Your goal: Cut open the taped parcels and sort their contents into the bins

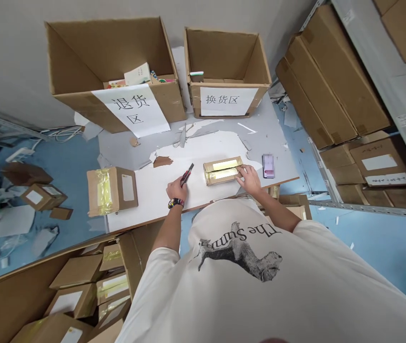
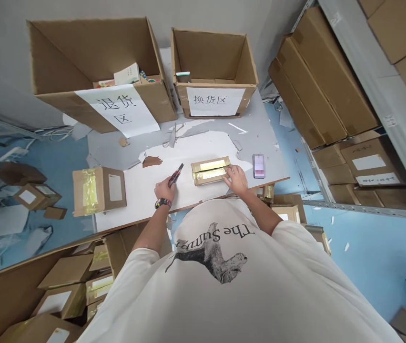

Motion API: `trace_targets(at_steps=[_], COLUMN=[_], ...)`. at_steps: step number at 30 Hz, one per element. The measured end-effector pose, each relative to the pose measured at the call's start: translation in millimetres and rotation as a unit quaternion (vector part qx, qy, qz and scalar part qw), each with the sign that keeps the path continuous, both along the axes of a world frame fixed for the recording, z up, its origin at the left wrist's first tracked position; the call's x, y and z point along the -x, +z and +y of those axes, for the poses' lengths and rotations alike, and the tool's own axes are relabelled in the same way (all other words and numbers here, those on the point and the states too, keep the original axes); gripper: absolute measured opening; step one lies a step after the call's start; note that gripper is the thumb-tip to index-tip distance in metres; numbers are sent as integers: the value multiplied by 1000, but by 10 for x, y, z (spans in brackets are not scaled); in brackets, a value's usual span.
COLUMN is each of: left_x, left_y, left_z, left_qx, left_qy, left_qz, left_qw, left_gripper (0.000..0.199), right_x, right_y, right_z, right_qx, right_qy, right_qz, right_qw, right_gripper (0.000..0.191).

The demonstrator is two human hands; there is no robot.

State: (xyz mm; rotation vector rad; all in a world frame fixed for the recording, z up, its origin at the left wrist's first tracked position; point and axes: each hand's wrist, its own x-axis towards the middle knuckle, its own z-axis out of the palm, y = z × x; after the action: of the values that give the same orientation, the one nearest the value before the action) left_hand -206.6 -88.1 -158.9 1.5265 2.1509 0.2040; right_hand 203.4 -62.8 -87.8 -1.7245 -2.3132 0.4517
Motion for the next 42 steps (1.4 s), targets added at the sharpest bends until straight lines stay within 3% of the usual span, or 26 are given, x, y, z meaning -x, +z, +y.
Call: trace_targets(at_steps=[4, 7, 10, 14, 18, 21, 24, 28, 32, 34, 39, 42], left_x=[-54, -126, -284, -560, -750, -809, -827, -852, -941, -1008, -1156, -1192], left_y=[21, 114, 309, 618, 829, 910, 964, 1014, 1032, 1047, 1134, 1184], left_z=[49, 105, 211, 408, 564, 586, 553, 527, 519, 488, 349, 325], left_qx=[16, -23, -128, -211, -175, -118, -64, -39, -21, -5, -10, -29], left_qy=[-10, -15, -46, -163, -275, -293, -295, -320, -382, -391, -378, -364], left_qz=[4, -6, -52, -132, -157, -166, -209, -221, -123, -67, 16, 25], left_qw=[1000, 1000, 989, 955, 932, 934, 930, 920, 916, 918, 926, 931], left_gripper=[60, 56, 50, 44, 43, 46, 52, 57, 44, 51, 73, 87], right_x=[83, 132, 146, 203, 302, 302, 218, 100, 66, 64, 43, 32], right_y=[4, -8, -34, -49, 20, 79, 81, 34, 48, 76, 99, 87], right_z=[3, 85, 196, 322, 394, 403, 356, 241, 193, 205, 206, 179], right_qx=[69, 98, 103, 78, 24, 4, 3, 20, 75, 97, 121, 134], right_qy=[-19, -37, -33, -23, 3, 43, 65, 120, 166, 177, 217, 221], right_qz=[-4, -9, -4, -2, -11, -24, -42, -56, -69, -65, -35, -27], right_qw=[997, 994, 994, 997, 1000, 999, 997, 991, 981, 977, 968, 966], right_gripper=[68, 70, 67, 66, 51, 27, 19, 24, 33, 37, 74, 69])
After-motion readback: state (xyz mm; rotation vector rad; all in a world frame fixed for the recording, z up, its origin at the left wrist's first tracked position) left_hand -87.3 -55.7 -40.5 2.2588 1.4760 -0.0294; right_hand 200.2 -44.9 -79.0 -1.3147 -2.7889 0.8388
